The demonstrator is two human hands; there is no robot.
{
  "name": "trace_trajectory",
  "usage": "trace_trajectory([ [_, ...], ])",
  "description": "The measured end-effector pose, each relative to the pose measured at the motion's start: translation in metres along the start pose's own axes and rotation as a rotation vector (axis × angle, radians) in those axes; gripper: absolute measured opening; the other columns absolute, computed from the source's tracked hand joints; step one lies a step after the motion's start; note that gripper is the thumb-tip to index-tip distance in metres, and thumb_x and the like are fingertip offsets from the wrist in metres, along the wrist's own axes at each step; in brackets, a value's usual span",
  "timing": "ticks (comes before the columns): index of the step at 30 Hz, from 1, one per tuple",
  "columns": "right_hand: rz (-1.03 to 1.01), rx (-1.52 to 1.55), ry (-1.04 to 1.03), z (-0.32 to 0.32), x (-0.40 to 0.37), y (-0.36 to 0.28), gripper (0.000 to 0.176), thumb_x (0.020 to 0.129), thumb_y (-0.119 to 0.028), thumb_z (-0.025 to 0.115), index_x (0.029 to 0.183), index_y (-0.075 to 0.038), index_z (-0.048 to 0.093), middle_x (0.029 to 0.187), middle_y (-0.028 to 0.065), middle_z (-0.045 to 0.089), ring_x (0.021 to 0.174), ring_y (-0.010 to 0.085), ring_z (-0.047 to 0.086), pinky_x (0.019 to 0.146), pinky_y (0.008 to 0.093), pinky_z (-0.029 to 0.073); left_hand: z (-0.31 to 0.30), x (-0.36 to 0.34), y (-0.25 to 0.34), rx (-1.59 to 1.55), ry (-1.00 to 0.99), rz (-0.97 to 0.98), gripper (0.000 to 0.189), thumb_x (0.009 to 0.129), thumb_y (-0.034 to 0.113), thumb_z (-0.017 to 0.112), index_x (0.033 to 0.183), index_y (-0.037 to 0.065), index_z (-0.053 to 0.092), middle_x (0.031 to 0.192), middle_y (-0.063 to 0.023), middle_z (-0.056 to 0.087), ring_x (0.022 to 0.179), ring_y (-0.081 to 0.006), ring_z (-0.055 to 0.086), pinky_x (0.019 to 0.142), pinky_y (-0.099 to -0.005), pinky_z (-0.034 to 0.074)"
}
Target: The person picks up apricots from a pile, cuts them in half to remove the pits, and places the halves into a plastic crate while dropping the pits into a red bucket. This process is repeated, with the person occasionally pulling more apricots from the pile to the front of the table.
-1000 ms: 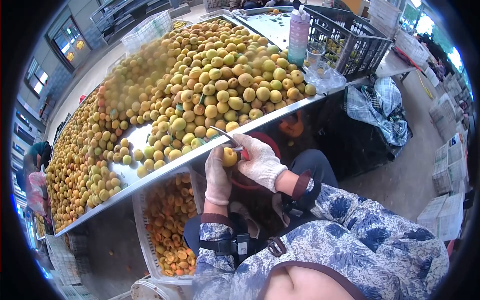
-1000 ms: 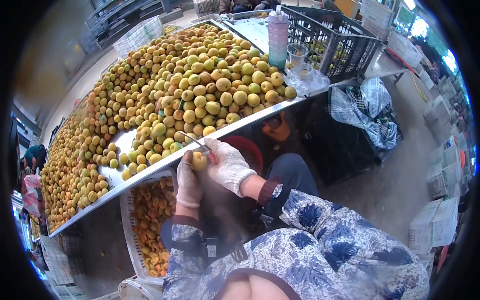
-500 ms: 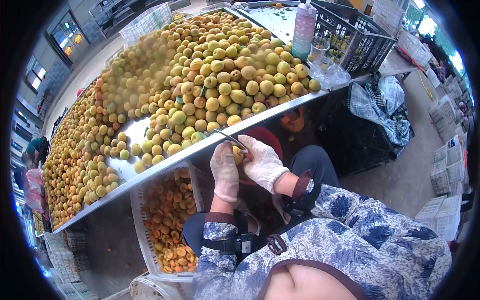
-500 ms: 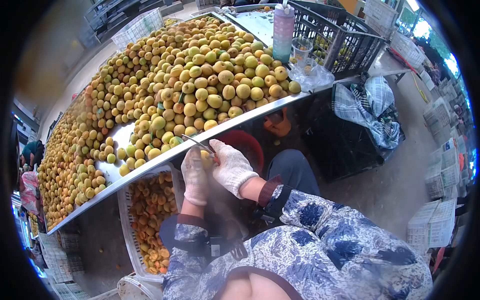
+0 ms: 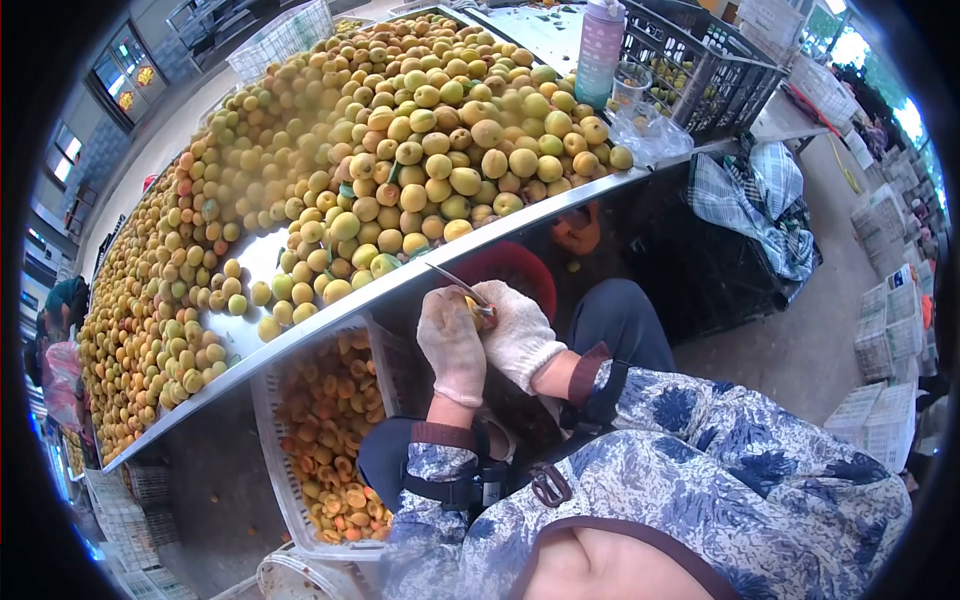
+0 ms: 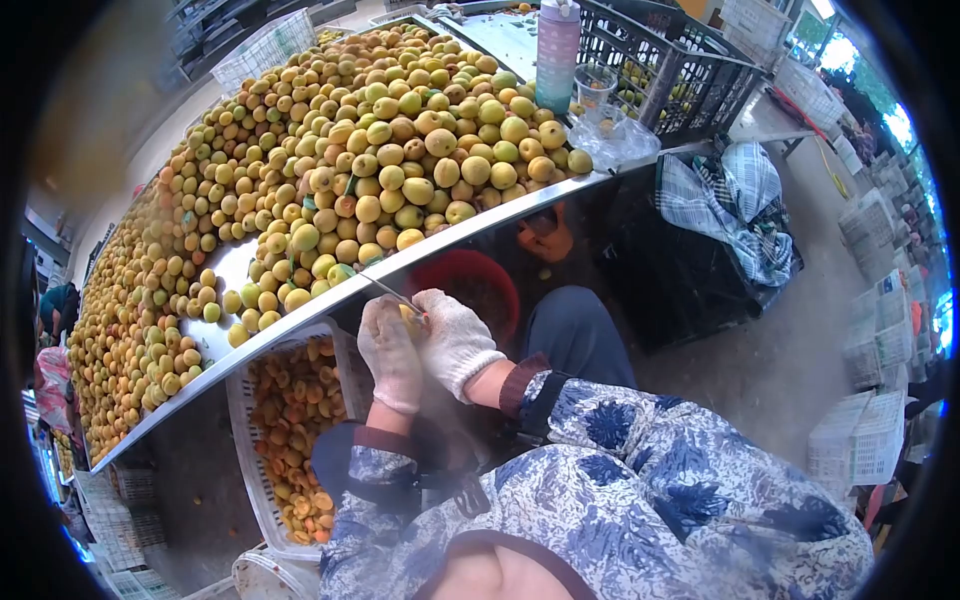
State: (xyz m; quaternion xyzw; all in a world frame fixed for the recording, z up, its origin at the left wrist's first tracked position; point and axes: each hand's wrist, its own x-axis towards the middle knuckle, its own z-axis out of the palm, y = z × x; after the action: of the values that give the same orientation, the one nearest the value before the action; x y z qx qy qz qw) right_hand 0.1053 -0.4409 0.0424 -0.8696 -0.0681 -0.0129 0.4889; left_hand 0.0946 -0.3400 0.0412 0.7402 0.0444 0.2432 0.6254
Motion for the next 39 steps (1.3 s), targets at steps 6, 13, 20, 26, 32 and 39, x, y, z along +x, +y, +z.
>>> trace_trajectory([
  [6, 0.146, -0.019, -0.14, -0.014, -0.004, -0.018, 0.028, 0.087, -0.018, 0.061, 0.11, -0.003, 0.062, 0.102, 0.0245, 0.067, 0.101, 0.0427, 0.063, 0.086, 0.0445, 0.051, -0.003, -0.001, 0.005, 0.046, -0.062, -0.078, 0.027, 0.101, 0.021, 0.047, 0.092, -0.001, 0.06, 0.079, -0.0073, 0.06, 0.074, -0.0151, 0.058, 0.068, -0.0304, 0.048],
  [13, 0.33, 0.119, -0.428, -0.034, 0.001, -0.028, 0.022, 0.082, -0.011, 0.06, 0.102, -0.002, 0.063, 0.081, 0.018, 0.065, 0.074, 0.0335, 0.063, 0.064, 0.04, 0.048, -0.011, 0.004, -0.006, -0.03, -0.174, -0.072, 0.032, 0.101, 0.023, 0.045, 0.087, -0.001, 0.061, 0.076, -0.0085, 0.06, 0.071, -0.0166, 0.058, 0.067, -0.0326, 0.047],
  [20, 0.478, 0.507, -0.934, -0.078, -0.01, -0.026, 0.021, 0.075, 0.001, 0.066, 0.088, -0.008, 0.051, 0.055, -0.0009, 0.044, 0.039, 0.0091, 0.042, 0.034, 0.0253, 0.028, -0.023, 0.0, 0.026, -0.046, -0.387, -0.045, 0.044, 0.101, 0.038, 0.042, 0.088, 0.001, 0.062, 0.08, -0.0069, 0.061, 0.074, -0.0161, 0.057, 0.069, -0.0304, 0.046],
  [26, 0.553, 0.574, -0.675, -0.101, -0.052, -0.063, 0.011, 0.082, -0.009, 0.064, 0.092, -0.007, 0.057, 0.06, 0.0046, 0.051, 0.043, 0.0157, 0.047, 0.04, 0.0299, 0.037, -0.026, -0.022, 0.035, -0.801, -0.278, -0.362, 0.058, 0.098, 0.062, 0.043, 0.1, 0.007, 0.06, 0.087, -0.0043, 0.061, 0.082, -0.0163, 0.061, 0.072, -0.0307, 0.052],
  [32, 0.005, 0.108, -0.299, -0.067, -0.075, -0.049, 0.034, 0.087, -0.02, 0.056, 0.115, 0.0, 0.053, 0.102, 0.0268, 0.064, 0.1, 0.0451, 0.061, 0.086, 0.0456, 0.049, -0.023, -0.053, 0.07, -0.777, -0.012, -0.348, 0.064, 0.092, 0.066, 0.051, 0.112, 0.005, 0.056, 0.095, -0.0089, 0.061, 0.083, -0.0195, 0.06, 0.075, -0.0315, 0.051],
  [39, -0.066, 0.126, -0.229, -0.067, -0.089, -0.056, 0.049, 0.088, -0.018, 0.058, 0.132, 0.001, 0.048, 0.109, 0.0293, 0.063, 0.104, 0.0451, 0.061, 0.087, 0.046, 0.05, -0.037, -0.06, 0.076, -0.687, -0.057, -0.244, 0.061, 0.095, 0.062, 0.051, 0.115, 0.005, 0.056, 0.1, -0.008, 0.062, 0.084, -0.0168, 0.059, 0.075, -0.0296, 0.051],
])
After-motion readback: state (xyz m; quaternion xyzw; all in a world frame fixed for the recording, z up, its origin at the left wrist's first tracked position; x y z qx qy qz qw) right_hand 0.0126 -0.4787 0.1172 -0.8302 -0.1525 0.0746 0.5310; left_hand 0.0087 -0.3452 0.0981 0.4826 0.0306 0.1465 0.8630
